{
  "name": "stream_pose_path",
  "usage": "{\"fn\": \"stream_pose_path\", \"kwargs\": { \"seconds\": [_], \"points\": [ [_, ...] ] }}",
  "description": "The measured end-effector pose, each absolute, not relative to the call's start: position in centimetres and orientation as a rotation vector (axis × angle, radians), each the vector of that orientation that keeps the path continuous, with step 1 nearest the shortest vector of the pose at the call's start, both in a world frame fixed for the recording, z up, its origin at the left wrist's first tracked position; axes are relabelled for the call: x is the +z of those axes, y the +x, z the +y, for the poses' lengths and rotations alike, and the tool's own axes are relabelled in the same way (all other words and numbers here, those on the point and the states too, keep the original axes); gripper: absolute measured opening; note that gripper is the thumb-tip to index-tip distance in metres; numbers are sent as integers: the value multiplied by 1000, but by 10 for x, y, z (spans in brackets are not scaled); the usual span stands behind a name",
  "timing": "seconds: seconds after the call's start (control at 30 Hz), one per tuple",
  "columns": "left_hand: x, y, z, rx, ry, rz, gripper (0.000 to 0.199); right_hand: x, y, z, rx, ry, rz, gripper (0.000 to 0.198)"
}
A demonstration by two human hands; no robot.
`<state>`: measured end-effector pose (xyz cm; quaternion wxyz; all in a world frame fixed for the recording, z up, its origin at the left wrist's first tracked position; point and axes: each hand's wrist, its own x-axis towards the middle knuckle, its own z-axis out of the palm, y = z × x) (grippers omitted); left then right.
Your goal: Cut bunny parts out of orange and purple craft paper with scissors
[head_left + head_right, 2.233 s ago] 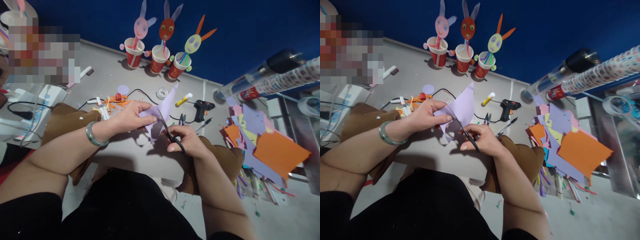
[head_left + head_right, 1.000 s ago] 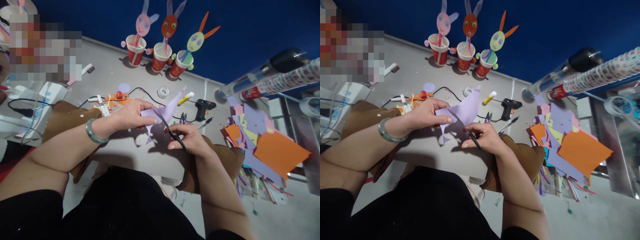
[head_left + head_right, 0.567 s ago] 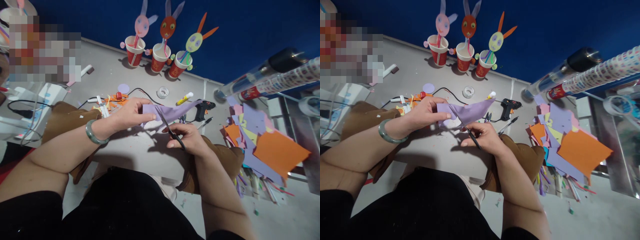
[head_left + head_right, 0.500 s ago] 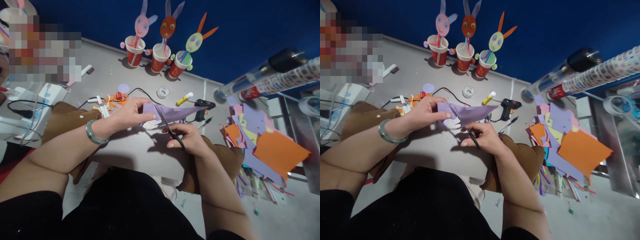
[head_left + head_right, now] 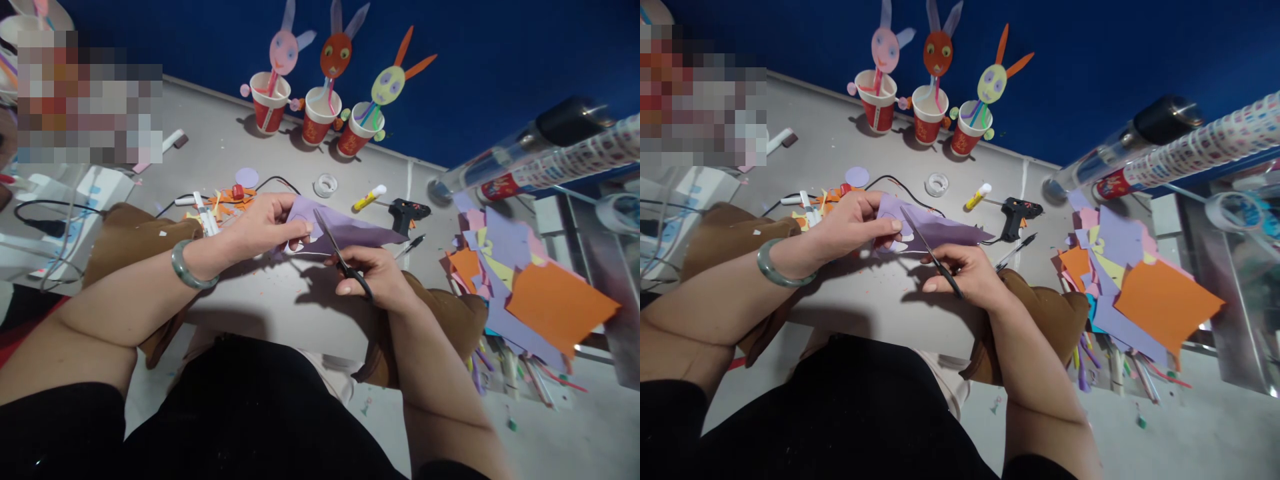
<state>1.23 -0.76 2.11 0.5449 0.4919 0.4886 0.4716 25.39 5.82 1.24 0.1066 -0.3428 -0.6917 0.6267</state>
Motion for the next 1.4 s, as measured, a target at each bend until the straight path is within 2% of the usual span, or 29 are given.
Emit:
{"fn": "stream_pose_path", "kwargs": {
  "seconds": [0.57, 1.0, 1.4],
  "points": [
    [24, 13, -9, 1182, 1088, 1177, 25, 10, 254, 58, 1873, -1004, -1987, 65],
    [22, 15, -9, 1030, 1267, 1260, 33, 8, 248, 56, 1936, -978, -2017, 65],
    [23, 15, -9, 982, 1298, 1218, 29, 9, 249, 55, 1924, -972, -2057, 68]
  ]
}}
